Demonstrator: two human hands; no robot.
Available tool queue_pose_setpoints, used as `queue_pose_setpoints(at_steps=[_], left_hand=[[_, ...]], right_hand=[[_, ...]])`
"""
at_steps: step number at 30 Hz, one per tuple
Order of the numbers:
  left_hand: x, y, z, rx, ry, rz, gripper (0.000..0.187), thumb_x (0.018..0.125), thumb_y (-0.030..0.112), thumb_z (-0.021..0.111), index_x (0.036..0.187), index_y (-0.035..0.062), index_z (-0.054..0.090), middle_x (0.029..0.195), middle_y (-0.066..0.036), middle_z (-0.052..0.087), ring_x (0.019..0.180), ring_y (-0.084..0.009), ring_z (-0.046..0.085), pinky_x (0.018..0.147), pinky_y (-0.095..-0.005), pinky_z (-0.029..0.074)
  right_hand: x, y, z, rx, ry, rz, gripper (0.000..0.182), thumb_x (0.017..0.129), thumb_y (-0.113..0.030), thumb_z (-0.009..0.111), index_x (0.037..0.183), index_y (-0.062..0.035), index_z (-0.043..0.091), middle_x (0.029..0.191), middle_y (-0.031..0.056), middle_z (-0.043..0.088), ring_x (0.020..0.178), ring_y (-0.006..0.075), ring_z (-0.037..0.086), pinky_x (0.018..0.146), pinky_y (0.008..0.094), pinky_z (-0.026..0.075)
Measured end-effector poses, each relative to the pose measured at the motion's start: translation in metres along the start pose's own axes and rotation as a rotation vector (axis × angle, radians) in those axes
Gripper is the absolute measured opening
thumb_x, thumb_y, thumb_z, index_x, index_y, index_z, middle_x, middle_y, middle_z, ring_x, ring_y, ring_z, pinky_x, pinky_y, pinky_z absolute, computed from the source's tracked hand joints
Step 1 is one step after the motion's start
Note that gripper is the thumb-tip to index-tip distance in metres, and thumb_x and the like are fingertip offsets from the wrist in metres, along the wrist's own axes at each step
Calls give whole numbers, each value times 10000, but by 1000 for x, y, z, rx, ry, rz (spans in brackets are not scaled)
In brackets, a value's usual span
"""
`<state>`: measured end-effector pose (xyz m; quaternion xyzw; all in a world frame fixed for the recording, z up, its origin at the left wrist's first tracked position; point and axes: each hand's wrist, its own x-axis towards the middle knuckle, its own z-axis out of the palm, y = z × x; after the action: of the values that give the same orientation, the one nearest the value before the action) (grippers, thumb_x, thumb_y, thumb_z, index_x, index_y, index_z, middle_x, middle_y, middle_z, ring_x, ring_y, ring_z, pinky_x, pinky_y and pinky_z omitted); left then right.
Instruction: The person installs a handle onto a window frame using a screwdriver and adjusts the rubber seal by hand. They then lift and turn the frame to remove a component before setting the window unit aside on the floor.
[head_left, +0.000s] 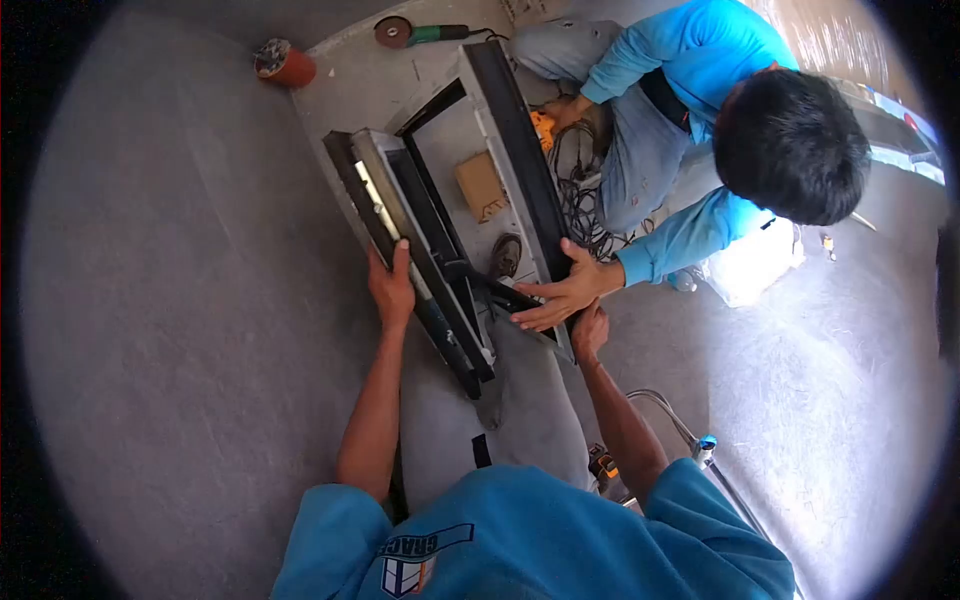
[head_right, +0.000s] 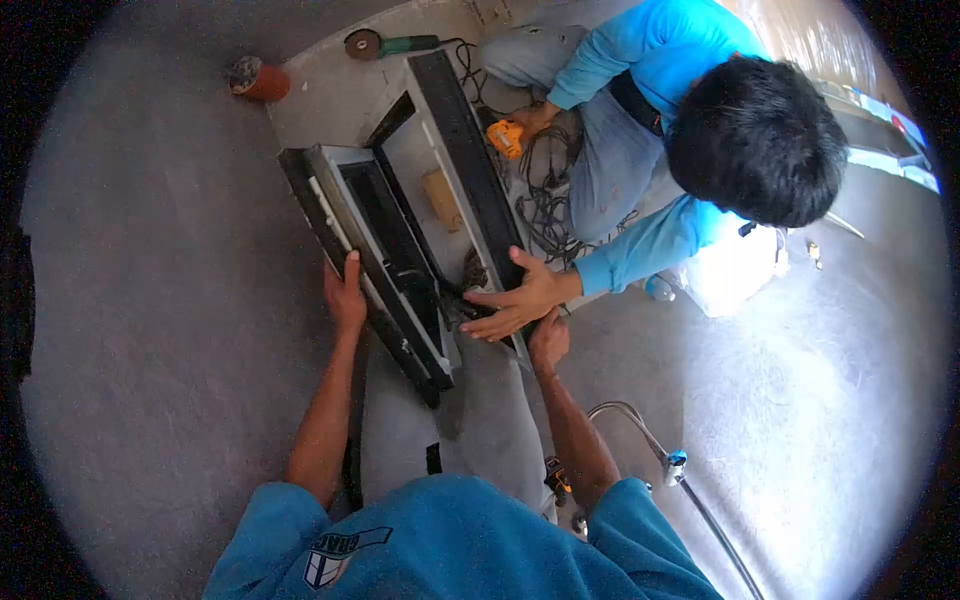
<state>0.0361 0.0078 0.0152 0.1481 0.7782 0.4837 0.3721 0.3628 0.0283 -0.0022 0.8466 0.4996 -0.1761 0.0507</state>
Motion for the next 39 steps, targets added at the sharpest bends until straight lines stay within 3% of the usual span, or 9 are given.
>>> queue_pose_setpoints(at_steps=[16, 23, 26, 29, 31, 32, 34, 37, 39], left_hand=[[4, -30, 3, 159, 191, -367, 616, 818, 541, 548, 978, -53, 597, 858, -87, 594, 803, -188, 541, 789, -309, 414], [3, -19, 15, -82, 172, -246, 609, 780, 601, 559, 742, -6, 534, 751, -51, 495, 711, -160, 452, 677, -334, 378], [6, -44, -3, 188, 168, -289, 766, 755, 676, 528, 888, -76, 575, 795, -86, 529, 812, -202, 499, 820, -350, 361], [3, -48, 10, 118, 291, -261, 720, 757, 680, 528, 761, -40, 561, 755, -86, 501, 754, -171, 454, 744, -360, 357], [4, -57, 6, 42, 310, -247, 724, 768, 673, 523, 796, -49, 570, 815, -104, 508, 801, -167, 449, 767, -353, 359], [6, -53, 3, 61, 243, -286, 761, 772, 668, 522, 922, -77, 566, 914, -132, 527, 894, -179, 463, 831, -336, 347], [3, -33, -1, -46, 41, -443, 919, 766, 683, 516, 1220, -113, 449, 1177, -191, 499, 1135, -210, 435, 979, -294, 291], [-7, -37, 3, -218, 30, -473, 964, 764, 698, 499, 1281, -107, 386, 1265, -218, 452, 1197, -238, 413, 1014, -325, 282], [-16, -36, 6, -129, 64, -497, 970, 770, 700, 487, 1290, -109, 369, 1276, -218, 441, 1202, -251, 409, 1026, -338, 272]], right_hand=[[11, -5, -29, 190, -482, 223, 667, 912, -501, 250, 1034, 59, 592, 1017, 292, 581, 977, 471, 517, 872, 498, 364], [17, 4, -27, 179, -622, 260, 657, 918, -486, 227, 1033, 58, 578, 1058, 293, 562, 992, 462, 512, 869, 485, 364], [18, 13, -27, 121, -639, 132, 597, 935, -437, 247, 1075, 65, 537, 1060, 291, 552, 960, 445, 523, 845, 478, 382], [35, 40, -6, 306, -756, 100, 487, 950, -368, 305, 1145, 34, 500, 1072, 276, 540, 937, 417, 529, 813, 451, 411], [53, 88, 36, 264, -736, -486, 428, 945, -349, 394, 1177, -3, 495, 1081, 212, 563, 961, 349, 537, 815, 400, 419], [52, 67, 24, 248, -739, -503, 428, 945, -349, 394, 1177, -3, 495, 1081, 212, 563, 961, 349, 537, 815, 400, 419], [52, 29, 1, 769, -1012, 232, 455, 952, -367, 363, 1220, -14, 467, 1210, 125, 521, 1090, 286, 505, 907, 335, 408], [65, 23, 8, 880, -1246, 173, 564, 914, -457, 419, 1296, -42, 409, 1305, 64, 457, 1170, 202, 460, 999, 328, 349], [96, 0, 45, 1256, -1881, 1294, 569, 914, -425, 481, 1308, -24, 394, 1377, 61, 351, 1221, 169, 383, 1024, 338, 319]])
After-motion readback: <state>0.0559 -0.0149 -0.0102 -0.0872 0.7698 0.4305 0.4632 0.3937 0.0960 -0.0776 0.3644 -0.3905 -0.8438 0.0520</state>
